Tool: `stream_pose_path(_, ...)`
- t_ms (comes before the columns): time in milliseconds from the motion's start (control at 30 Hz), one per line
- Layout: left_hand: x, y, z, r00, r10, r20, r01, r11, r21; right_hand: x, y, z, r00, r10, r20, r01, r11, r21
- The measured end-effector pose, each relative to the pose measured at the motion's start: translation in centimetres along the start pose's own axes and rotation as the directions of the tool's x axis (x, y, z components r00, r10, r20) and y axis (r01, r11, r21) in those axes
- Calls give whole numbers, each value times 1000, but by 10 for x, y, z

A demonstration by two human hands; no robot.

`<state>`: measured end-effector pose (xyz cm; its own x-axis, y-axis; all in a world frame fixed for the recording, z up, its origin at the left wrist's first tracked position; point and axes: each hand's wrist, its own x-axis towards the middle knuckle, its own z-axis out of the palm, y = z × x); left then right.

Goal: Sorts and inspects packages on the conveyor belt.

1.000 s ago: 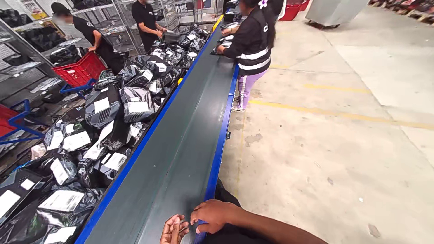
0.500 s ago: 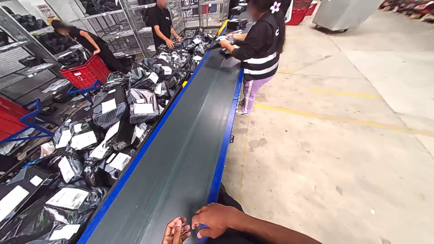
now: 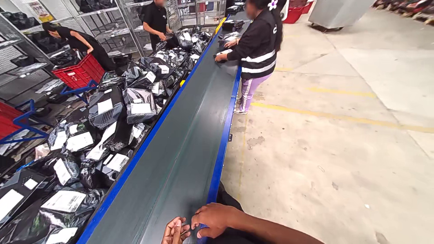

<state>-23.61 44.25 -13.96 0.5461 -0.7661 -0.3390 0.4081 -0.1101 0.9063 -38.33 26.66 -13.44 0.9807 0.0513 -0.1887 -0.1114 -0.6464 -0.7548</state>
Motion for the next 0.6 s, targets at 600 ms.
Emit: stream_pose_path(600,-1,-1,0,1000,-7,2,7,1000,-9,0,-1,1,1000,24,10,-24,1000,-5)
